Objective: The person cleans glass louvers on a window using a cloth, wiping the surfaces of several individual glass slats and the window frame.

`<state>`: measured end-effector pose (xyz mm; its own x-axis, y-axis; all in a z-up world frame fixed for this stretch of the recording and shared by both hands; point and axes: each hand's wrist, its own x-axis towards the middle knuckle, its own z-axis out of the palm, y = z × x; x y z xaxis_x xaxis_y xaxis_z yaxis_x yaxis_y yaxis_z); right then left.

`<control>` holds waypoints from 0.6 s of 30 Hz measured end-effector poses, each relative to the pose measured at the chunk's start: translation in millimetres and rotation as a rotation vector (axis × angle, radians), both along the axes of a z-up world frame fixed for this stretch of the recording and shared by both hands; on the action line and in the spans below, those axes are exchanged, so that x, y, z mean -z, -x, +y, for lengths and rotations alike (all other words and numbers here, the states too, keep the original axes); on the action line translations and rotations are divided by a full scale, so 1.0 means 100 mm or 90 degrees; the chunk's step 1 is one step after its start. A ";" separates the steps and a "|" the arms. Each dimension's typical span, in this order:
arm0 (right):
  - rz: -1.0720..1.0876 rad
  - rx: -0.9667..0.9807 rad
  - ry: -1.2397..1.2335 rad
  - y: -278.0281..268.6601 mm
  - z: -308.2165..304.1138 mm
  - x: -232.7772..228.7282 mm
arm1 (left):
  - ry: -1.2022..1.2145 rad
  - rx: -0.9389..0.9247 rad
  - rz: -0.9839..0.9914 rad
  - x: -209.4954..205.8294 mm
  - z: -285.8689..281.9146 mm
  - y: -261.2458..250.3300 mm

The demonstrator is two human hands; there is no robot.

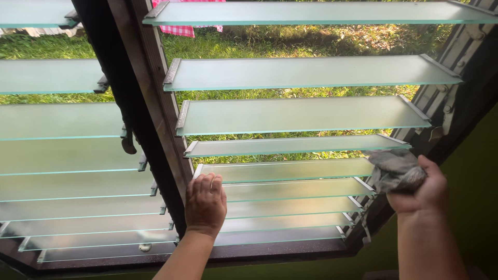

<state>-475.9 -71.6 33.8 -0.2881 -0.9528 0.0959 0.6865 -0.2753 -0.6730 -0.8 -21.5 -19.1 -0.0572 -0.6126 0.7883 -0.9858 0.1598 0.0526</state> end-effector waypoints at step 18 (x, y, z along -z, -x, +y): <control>1.286 0.401 -0.131 -0.48 -0.51 -0.30 | 0.058 0.059 0.030 0.22 0.06 -0.09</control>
<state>-427.6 -123.0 63.6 -0.1522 -0.8286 0.5387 -0.9739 0.0331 -0.2244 8.1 -15.2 -41.5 -0.0716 -0.5324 0.8435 -0.9632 0.2567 0.0802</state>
